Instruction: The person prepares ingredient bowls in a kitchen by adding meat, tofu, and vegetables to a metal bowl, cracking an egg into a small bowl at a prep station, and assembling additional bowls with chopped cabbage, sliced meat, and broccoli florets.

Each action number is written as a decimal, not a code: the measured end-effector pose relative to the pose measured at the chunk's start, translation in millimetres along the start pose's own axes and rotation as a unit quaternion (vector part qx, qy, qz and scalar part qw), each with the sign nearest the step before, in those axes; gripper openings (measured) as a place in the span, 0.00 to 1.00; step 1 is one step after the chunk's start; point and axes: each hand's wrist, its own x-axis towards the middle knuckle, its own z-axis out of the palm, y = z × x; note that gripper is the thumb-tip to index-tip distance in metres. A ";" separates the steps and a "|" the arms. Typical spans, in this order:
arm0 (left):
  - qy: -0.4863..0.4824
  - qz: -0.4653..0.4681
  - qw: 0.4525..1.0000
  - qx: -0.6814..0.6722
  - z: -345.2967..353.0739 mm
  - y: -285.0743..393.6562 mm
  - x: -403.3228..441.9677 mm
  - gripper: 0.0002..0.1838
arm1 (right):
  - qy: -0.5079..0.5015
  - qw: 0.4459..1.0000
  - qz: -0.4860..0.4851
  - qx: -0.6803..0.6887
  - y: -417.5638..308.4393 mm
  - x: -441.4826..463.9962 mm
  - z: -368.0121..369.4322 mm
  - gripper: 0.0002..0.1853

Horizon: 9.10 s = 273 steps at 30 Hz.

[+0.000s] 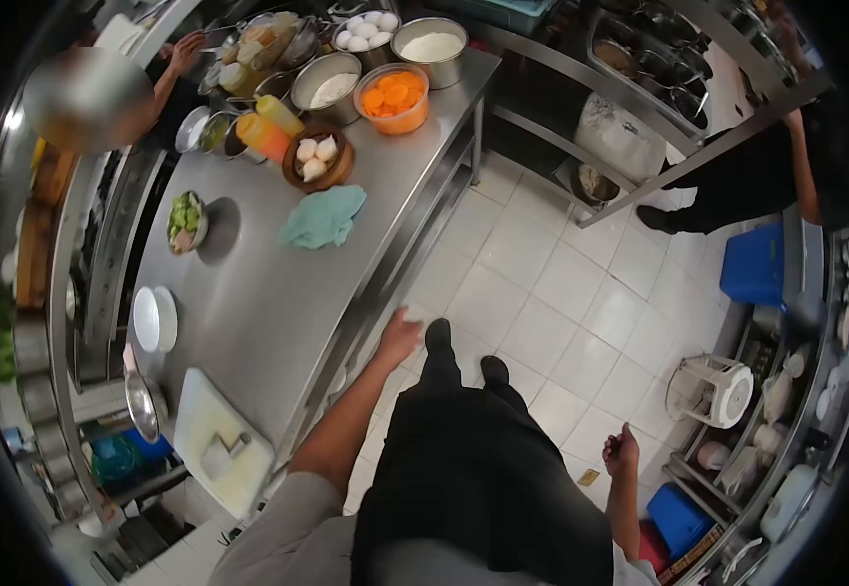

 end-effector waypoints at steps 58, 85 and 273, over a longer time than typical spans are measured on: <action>0.484 0.294 0.765 0.305 -281.2 139.7 -46.5 0.10 | -0.073 0.884 -0.074 -0.456 -155.5 -100.3 201.6 0.28; -0.153 0.054 0.752 -0.639 -153.3 229.1 -112.8 0.28 | -0.593 0.207 -0.633 -0.452 -17.4 -392.6 626.6 0.11; 0.440 -0.190 0.679 -0.556 -98.6 -457.8 -499.4 0.36 | -0.341 0.244 -0.694 -0.586 78.1 -295.4 659.7 0.46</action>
